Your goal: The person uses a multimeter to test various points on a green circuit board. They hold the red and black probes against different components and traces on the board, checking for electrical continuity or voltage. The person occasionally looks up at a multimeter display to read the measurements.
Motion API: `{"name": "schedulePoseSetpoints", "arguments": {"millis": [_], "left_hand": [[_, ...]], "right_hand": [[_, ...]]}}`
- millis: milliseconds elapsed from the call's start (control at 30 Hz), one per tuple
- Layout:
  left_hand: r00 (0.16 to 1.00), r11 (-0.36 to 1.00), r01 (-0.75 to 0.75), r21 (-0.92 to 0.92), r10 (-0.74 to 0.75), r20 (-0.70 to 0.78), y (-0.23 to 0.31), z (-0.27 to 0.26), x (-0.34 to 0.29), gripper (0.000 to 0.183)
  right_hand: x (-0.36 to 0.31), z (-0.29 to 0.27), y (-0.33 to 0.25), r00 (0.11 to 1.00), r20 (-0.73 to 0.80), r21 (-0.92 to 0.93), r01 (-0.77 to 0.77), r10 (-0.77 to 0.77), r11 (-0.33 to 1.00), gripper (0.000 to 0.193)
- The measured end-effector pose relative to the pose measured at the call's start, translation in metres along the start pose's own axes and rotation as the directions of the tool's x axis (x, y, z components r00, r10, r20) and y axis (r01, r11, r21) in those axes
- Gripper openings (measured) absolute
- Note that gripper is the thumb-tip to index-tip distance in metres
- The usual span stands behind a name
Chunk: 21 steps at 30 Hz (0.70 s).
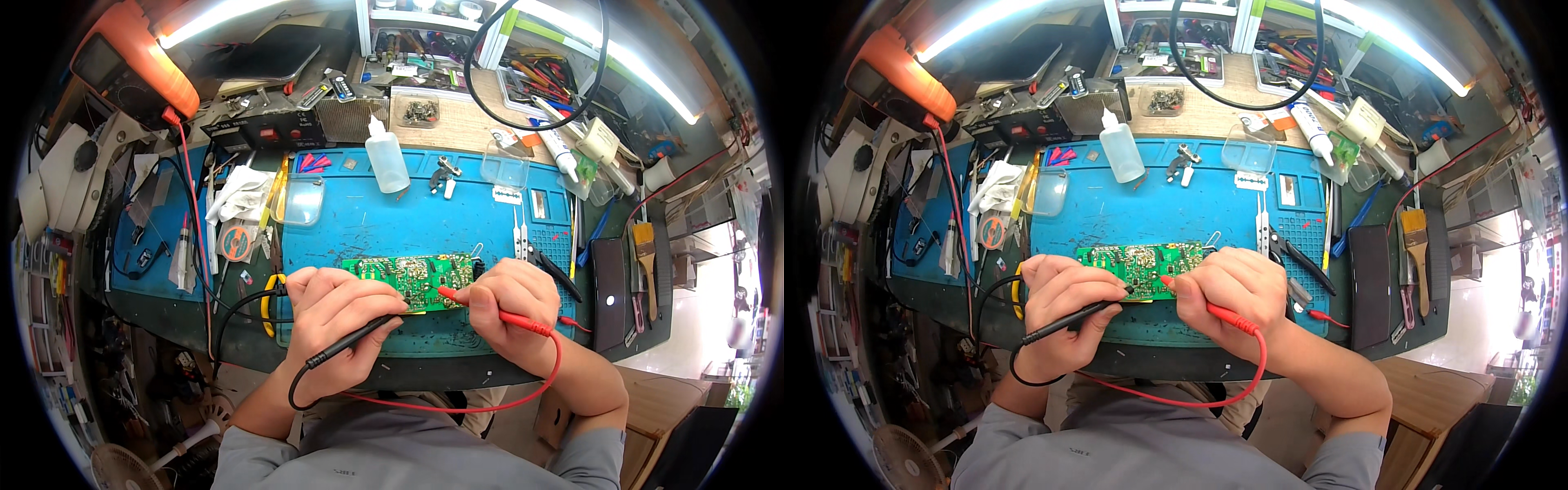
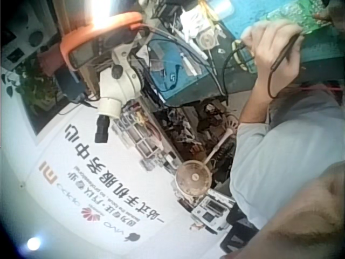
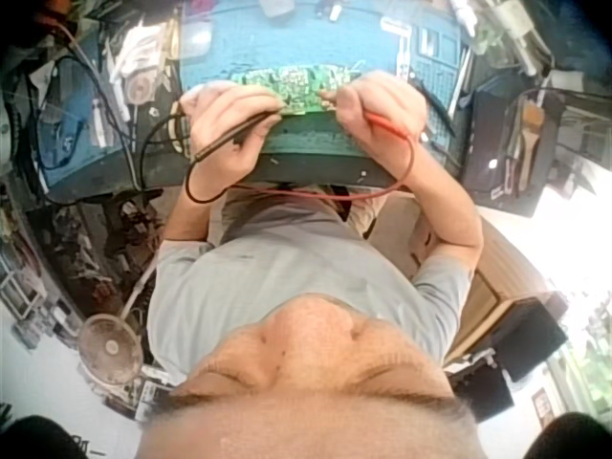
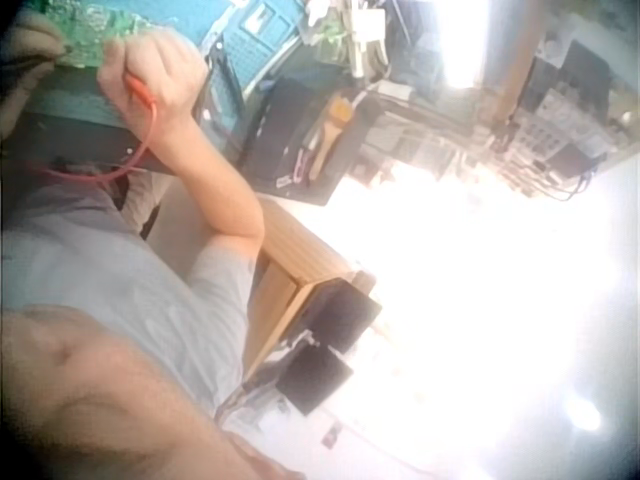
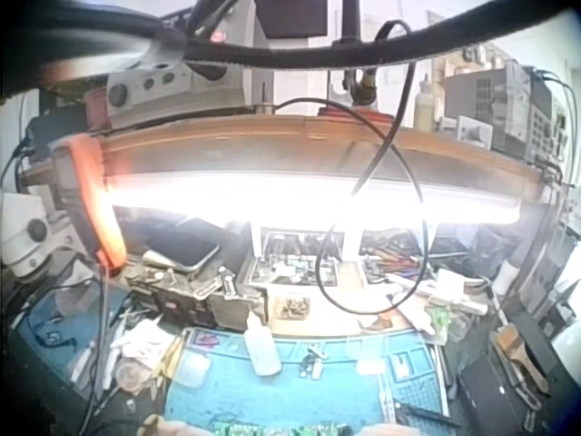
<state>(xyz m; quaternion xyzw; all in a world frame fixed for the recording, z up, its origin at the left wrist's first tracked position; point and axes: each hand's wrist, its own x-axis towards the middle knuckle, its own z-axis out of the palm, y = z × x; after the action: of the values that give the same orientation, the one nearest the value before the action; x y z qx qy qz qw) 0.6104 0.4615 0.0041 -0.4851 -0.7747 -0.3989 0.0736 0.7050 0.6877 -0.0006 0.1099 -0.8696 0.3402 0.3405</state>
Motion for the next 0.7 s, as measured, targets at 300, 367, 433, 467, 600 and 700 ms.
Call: {"name": "schedulePoseSetpoints", "arguments": {"millis": [300,367,433,467,600,700], "left_hand": [[1.0,0.999,-0.006,0.042,0.006,0.016,0.0008,-0.0011,0.0007,0.013],[1.0,0.999,-0.004,0.044,0.003,0.017,0.0013,-0.0014,0.0011,0.013],[1.0,0.999,-0.004,0.043,0.003,0.018,0.0011,-0.0017,0.0007,0.013],[1.0,1.0,-0.002,0.031,0.001,0.014,0.0008,-0.0015,0.0003,0.015],[1.0,1.0,0.002,0.007,-0.002,0.011,0.0007,0.0003,0.0016,0.02],[1.0,1.0,0.009,0.01,-0.009,0.016,0.0004,0.0,0.0005,0.02]], "right_hand": [[-0.0005,0.0014,0.0009,1.0,-0.013,-0.005,0.0,0.0,1.0,0.015],[-0.0002,0.0019,0.0006,1.0,-0.02,-0.007,0.0,0.0,1.0,0.015],[0.0005,0.0013,0.0003,1.0,-0.01,-0.009,0.001,-0.001,1.0,0.015],[0.0006,0.0012,0.0001,1.0,-0.005,-0.011,0.001,-0.001,1.0,0.014],[-0.001,0.0012,0.0012,1.0,-0.019,-0.006,-0.008,0.008,1.0,0.013],[-0.0008,0.0019,0.0017,1.0,-0.018,-0.003,-0.002,0.002,1.0,0.013]]}}
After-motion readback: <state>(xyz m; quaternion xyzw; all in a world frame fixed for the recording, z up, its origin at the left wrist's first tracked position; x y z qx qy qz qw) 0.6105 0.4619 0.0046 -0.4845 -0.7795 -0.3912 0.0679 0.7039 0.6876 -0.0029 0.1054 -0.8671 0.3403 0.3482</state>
